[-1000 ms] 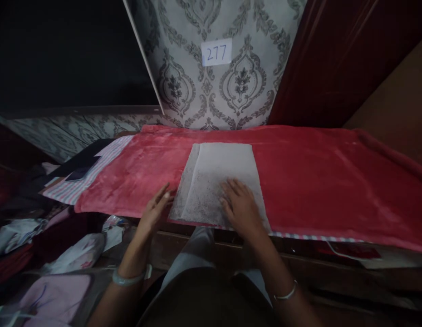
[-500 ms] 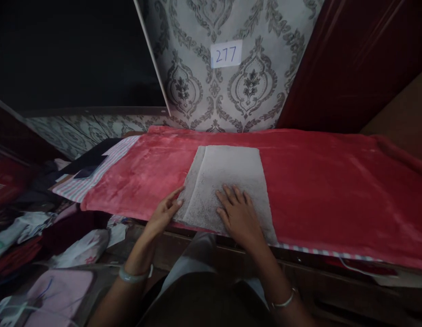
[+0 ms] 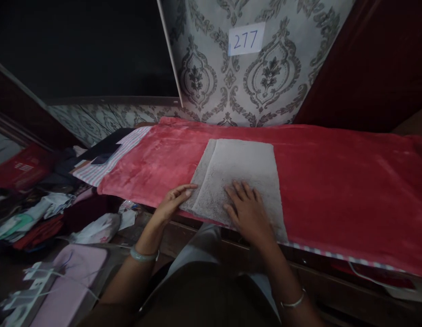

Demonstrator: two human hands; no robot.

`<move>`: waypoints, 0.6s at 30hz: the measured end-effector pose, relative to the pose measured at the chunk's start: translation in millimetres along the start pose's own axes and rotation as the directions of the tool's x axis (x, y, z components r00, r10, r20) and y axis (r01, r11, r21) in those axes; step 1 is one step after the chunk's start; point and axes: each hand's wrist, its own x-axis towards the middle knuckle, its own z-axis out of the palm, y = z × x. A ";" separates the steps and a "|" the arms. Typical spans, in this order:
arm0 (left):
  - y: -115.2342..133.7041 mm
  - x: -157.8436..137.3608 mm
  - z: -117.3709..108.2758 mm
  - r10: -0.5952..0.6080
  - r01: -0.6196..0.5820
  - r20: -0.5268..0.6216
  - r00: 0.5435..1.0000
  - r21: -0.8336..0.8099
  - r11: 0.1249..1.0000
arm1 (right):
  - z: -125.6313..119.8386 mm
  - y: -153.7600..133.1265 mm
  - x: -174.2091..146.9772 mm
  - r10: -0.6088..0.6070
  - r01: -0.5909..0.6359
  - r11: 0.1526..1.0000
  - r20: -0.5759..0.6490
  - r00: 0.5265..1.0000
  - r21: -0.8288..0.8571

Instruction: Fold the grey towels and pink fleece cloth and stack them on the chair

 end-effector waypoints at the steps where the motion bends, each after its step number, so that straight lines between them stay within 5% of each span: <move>1: 1.1 -1.5 -1.1 -0.003 0.004 0.022 1.000 -0.021 1.000 | -1.6 -6.2 -0.3 -0.030 0.029 0.999 0.008 1.000 0.021; 8: -1.5 -12.6 -14.0 0.076 -0.073 0.193 0.978 -0.020 0.997 | 2.6 -53.3 6.2 -0.229 0.231 0.964 -0.031 0.973 0.135; 18: -16.7 -14.5 -5.6 0.376 -0.381 0.092 0.922 0.388 0.840 | 8.6 -40.6 34.7 0.013 -0.005 0.978 -0.039 0.999 0.210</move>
